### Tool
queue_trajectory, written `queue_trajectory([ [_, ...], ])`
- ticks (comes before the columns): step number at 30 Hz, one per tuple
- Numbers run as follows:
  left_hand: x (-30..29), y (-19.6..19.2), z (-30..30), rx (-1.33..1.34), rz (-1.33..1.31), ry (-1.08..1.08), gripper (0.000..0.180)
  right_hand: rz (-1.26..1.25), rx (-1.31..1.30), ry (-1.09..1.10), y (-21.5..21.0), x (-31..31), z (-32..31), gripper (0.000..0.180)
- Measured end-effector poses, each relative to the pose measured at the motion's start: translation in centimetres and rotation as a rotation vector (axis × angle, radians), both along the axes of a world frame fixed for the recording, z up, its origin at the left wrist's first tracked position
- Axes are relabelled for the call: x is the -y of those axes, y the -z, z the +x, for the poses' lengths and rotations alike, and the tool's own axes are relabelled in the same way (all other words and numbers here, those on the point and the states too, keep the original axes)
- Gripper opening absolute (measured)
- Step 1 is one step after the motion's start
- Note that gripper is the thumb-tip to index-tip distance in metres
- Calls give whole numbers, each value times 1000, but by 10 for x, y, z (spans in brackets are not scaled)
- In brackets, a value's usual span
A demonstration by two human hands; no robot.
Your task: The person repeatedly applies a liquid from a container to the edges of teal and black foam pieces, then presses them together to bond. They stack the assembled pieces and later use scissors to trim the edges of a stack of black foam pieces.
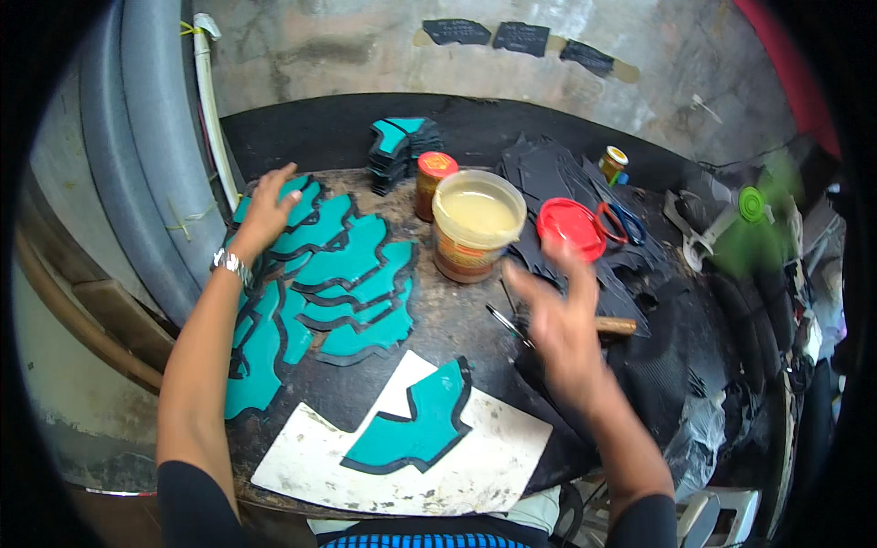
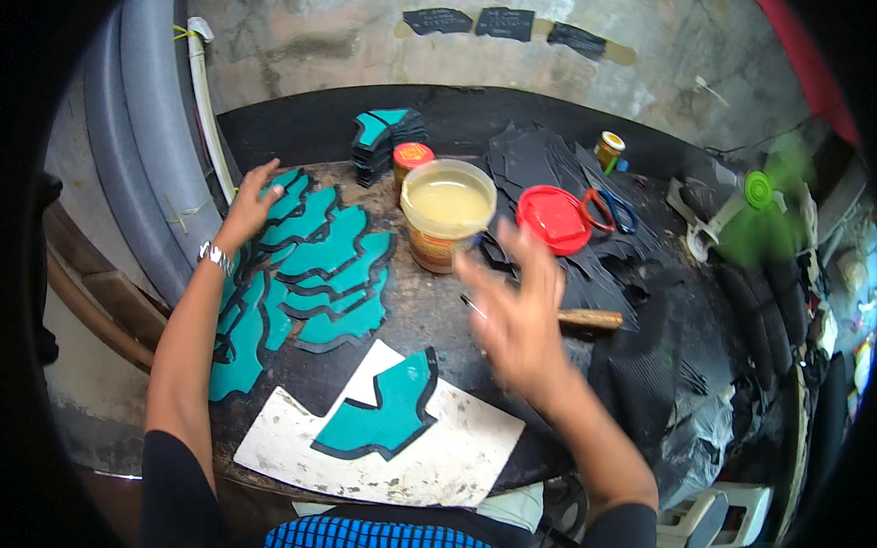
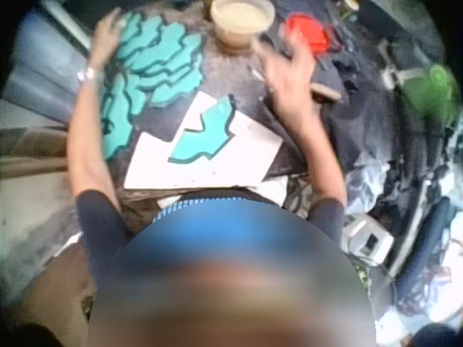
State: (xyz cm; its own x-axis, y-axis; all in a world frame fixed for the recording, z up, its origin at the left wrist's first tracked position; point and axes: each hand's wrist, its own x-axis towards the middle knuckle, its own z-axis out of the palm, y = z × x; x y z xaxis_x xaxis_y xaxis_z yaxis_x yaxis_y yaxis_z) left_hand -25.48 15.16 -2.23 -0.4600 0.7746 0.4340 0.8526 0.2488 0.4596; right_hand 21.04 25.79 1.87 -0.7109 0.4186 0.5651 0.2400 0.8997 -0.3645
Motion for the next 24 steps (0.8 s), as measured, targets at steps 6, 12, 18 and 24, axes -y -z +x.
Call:
queue_trajectory([
  [6,68,-10,222,208,-260,531,51,-76,450,271,-35,-108,-115,82],
  [12,109,-15,284,132,-442,492,70,287,203,212,-48,-70,-69,67],
  [18,134,-8,278,222,-415,482,71,-52,312,-189,14,19,13,40],
  [24,138,-6,279,243,-389,473,72,28,401,-228,61,57,20,47],
])
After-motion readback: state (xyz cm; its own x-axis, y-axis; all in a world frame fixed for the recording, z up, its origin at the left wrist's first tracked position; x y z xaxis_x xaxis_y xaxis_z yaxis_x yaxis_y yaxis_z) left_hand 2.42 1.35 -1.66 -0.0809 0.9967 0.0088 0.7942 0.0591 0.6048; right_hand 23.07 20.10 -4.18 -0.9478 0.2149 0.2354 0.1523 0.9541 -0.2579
